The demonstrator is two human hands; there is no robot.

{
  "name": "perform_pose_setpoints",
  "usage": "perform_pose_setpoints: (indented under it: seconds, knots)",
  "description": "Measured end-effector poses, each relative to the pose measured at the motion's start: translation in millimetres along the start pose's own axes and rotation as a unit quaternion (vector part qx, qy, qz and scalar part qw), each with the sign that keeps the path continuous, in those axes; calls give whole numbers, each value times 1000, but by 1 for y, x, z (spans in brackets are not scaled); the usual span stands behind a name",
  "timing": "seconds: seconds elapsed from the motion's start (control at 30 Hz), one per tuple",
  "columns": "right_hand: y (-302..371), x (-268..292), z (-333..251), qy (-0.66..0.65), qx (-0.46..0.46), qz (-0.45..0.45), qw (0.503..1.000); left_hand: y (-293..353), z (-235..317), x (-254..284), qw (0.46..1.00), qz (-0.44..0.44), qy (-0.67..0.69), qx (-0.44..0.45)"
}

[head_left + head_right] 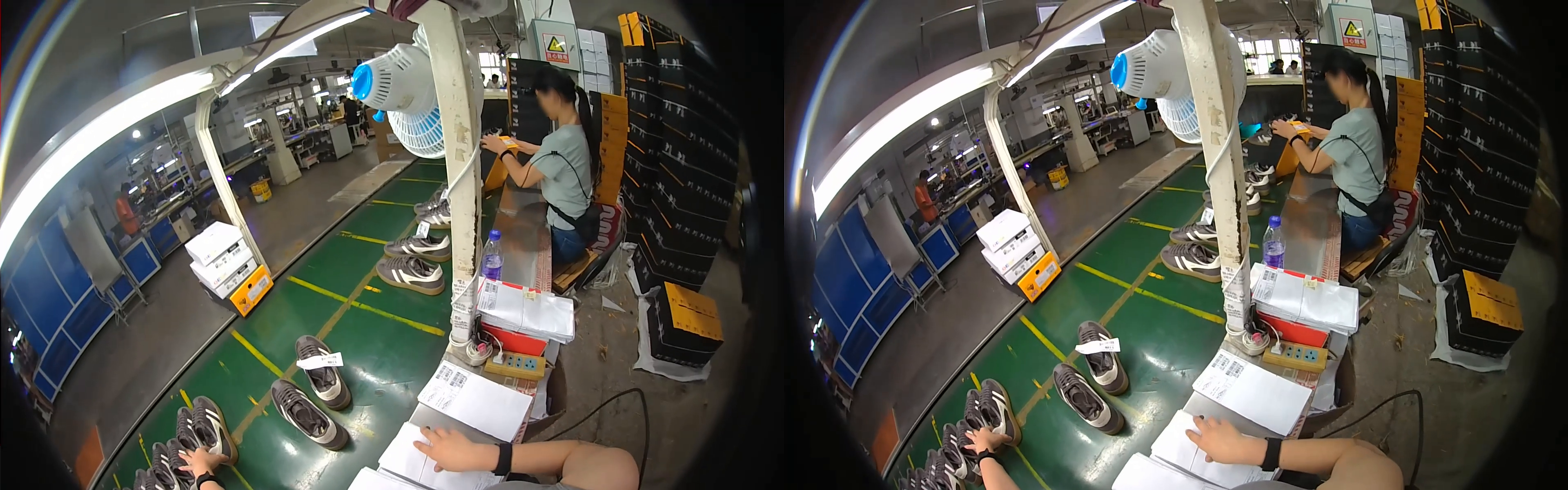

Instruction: Sort shoes on a conveyor belt and attach labels/tags.

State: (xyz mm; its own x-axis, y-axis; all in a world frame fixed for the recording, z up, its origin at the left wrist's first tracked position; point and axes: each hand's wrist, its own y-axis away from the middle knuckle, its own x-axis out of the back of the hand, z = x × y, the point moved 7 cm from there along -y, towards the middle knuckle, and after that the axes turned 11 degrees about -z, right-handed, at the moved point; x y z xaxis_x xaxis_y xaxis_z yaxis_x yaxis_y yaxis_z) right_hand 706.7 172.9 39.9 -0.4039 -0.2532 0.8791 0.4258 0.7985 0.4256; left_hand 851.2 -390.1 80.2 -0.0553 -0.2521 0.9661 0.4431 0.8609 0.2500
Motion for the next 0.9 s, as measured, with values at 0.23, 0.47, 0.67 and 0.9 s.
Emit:
perform_pose_setpoints:
  seconds: [0.23, 0.47, 0.67, 0.9]
  knots:
    - [-9, -7, -6, 9, -1, 52, 999, -12, -11, -19, 996, -7, 0, -94]
    - [-5, 0, 0, -4, 9, 64, 998, 189, 81, -35, 880, -383, -98, -264]
    - [-4, -2, -1, 9, 20, 91, 996, 198, 58, -74, 922, -64, -100, -368]
    - [-4, -6, 0, 34, 26, 74, 996, 221, 74, -34, 938, 105, -103, -314]
